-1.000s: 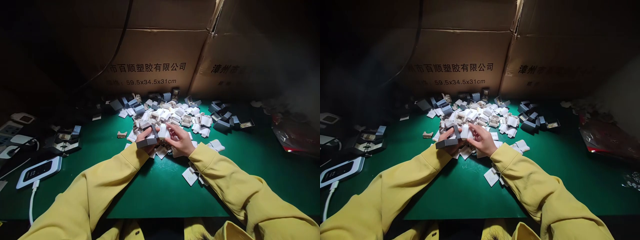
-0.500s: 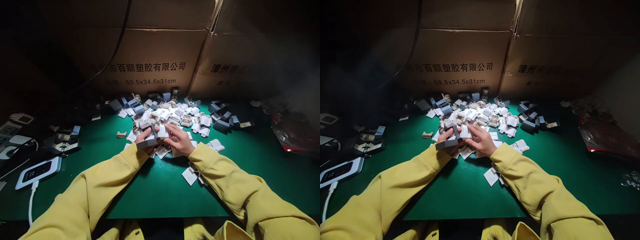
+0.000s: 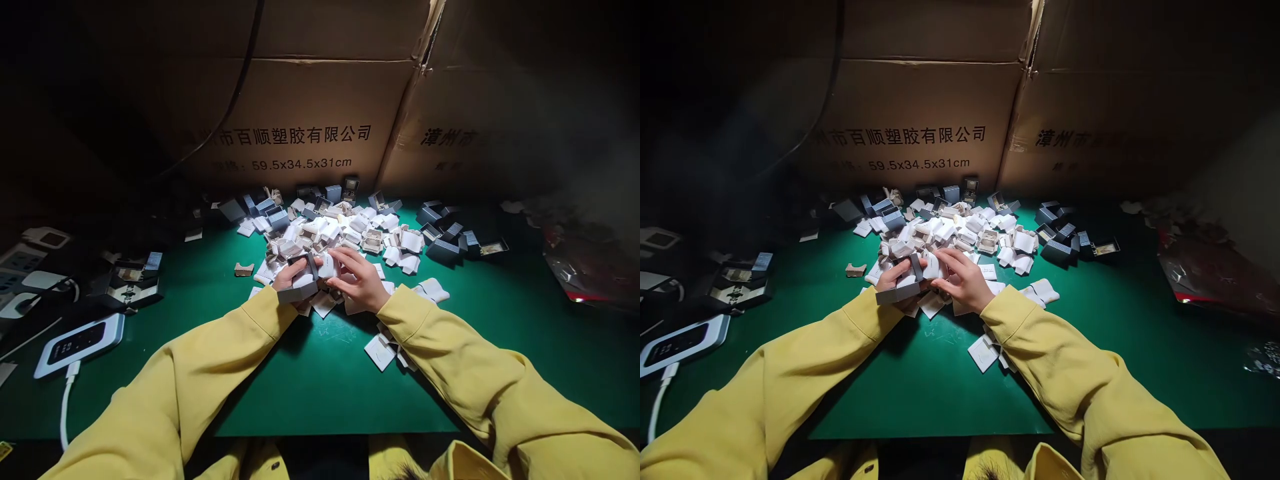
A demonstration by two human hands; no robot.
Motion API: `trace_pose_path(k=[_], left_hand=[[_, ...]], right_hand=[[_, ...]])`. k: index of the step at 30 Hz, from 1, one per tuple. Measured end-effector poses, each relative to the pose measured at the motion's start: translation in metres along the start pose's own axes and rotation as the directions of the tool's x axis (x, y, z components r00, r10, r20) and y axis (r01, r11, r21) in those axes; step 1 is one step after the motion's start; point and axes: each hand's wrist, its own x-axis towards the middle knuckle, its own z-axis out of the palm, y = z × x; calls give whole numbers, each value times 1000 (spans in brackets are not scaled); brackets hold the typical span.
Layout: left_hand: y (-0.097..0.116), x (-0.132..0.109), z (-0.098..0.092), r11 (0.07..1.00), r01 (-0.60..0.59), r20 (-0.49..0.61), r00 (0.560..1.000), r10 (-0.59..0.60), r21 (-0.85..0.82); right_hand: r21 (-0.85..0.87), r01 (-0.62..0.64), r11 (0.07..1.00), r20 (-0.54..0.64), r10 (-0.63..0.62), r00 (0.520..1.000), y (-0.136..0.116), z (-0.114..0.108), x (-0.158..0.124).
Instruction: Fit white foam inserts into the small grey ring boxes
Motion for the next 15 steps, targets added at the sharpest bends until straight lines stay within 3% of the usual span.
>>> trace_pose_path(k=[5,11,15], left_hand=[[0,1,-2,999,-29,22,999,29,17],[2,6,-10,968,-174,189,972,139,182],[0,5,-8,960,-198,195,968,159,198]], right_hand=[[33,-14,999,6,14,1000,1,0,0],[-17,-12,1000,-43,11,999,0,-1,-1],[-5,-62,998,-27,62,998,-1,0,0]])
